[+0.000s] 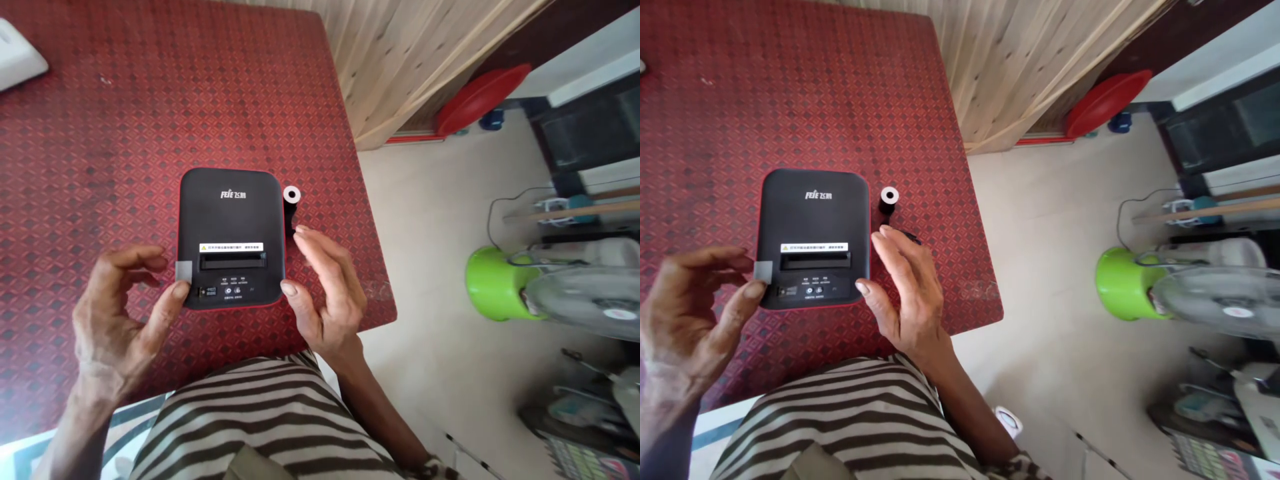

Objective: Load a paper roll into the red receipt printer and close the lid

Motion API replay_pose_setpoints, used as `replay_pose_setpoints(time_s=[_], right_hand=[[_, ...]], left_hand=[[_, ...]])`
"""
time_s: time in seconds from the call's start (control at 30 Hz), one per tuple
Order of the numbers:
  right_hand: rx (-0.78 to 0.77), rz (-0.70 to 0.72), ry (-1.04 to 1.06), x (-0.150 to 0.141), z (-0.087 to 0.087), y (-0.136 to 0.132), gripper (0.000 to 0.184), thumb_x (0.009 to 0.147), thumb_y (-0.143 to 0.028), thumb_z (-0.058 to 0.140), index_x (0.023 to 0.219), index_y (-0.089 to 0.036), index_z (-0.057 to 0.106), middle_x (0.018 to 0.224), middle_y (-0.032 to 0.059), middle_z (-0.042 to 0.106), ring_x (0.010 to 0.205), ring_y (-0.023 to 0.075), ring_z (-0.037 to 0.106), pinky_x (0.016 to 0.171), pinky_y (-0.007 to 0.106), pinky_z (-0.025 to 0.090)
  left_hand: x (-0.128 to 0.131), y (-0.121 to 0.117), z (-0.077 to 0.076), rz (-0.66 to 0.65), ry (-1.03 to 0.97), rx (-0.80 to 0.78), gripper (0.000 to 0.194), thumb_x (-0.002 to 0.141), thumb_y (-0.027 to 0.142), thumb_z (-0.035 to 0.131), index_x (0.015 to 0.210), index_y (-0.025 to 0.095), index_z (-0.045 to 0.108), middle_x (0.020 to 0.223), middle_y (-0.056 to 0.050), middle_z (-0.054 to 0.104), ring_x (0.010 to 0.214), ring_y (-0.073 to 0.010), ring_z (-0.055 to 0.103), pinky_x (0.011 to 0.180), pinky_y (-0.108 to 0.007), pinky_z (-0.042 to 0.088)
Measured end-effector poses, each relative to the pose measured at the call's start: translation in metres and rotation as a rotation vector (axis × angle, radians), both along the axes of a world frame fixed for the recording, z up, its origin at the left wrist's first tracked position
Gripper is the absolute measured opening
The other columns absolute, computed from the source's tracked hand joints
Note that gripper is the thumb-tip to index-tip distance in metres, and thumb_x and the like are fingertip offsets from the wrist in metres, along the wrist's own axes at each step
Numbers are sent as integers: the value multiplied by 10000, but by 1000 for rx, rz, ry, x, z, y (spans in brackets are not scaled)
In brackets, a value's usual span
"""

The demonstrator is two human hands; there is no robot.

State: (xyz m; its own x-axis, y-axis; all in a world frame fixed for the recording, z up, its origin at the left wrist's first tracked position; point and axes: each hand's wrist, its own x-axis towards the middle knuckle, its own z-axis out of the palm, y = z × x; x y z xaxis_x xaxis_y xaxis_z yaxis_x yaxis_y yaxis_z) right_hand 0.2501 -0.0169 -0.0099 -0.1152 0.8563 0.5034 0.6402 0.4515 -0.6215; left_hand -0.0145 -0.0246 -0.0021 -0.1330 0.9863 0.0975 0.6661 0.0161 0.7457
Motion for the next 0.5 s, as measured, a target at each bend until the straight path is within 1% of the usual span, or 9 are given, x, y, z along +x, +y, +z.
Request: replay_pose_setpoints(time_s=[0.07, 0.1, 0.17, 0.3, 0.4, 0.5], right_hand=[[-19, -22, 4, 1, -3, -1, 500, 1035, -275, 650, 1520, -189, 567, 1387, 160, 704, 1290, 283, 682, 1024, 485, 645], [-37, -22, -1, 1, -4, -1, 504, 1034, -279, 651, 1522, -192, 561, 1380, 159, 705, 1273, 285, 688, 996, 483, 658], [-62, -15, -22, 1, -5, -1, 502, 1040, -283, 643, 1525, -198, 549, 1369, 159, 708, 1239, 286, 701, 963, 489, 670], [-70, 2, -19, -2, -5, -1, 458, 1055, -249, 608, 1506, -191, 551, 1325, 157, 727, 1192, 275, 729, 965, 493, 671], [-67, 21, 5, -3, -6, -2, 419, 1061, -216, 588, 1476, -168, 564, 1318, 165, 729, 1211, 264, 730, 991, 478, 664], [-73, 30, 25, -3, -8, -1, 399, 1067, -222, 579, 1461, -157, 570, 1312, 167, 731, 1209, 257, 733, 996, 464, 662]], left_hand=[[-3, -3, 0, -40, -65, -142, 304, 904, 528, 717, 1056, 265, 723, 895, 10, 761, 741, -163, 701, 714, -300, 549], [-4, -2, 1, -61, -83, -175, 282, 914, 527, 699, 992, 257, 720, 823, 22, 747, 692, -146, 683, 670, -276, 528], [-3, 1, 4, -53, -125, -216, 270, 910, 520, 697, 914, 250, 712, 742, 41, 714, 631, -121, 642, 615, -246, 487], [-2, 12, 6, -77, -275, -346, 296, 912, 536, 693, 881, 241, 698, 749, 39, 686, 647, -120, 613, 614, -248, 473], [-7, 15, 3, -104, -356, -421, 307, 933, 556, 691, 914, 251, 675, 801, 43, 664, 719, -126, 594, 672, -258, 479], [-13, 13, -1, -128, -436, -455, 285, 954, 548, 689, 949, 264, 659, 825, 49, 641, 756, -125, 570, 705, -259, 469]])
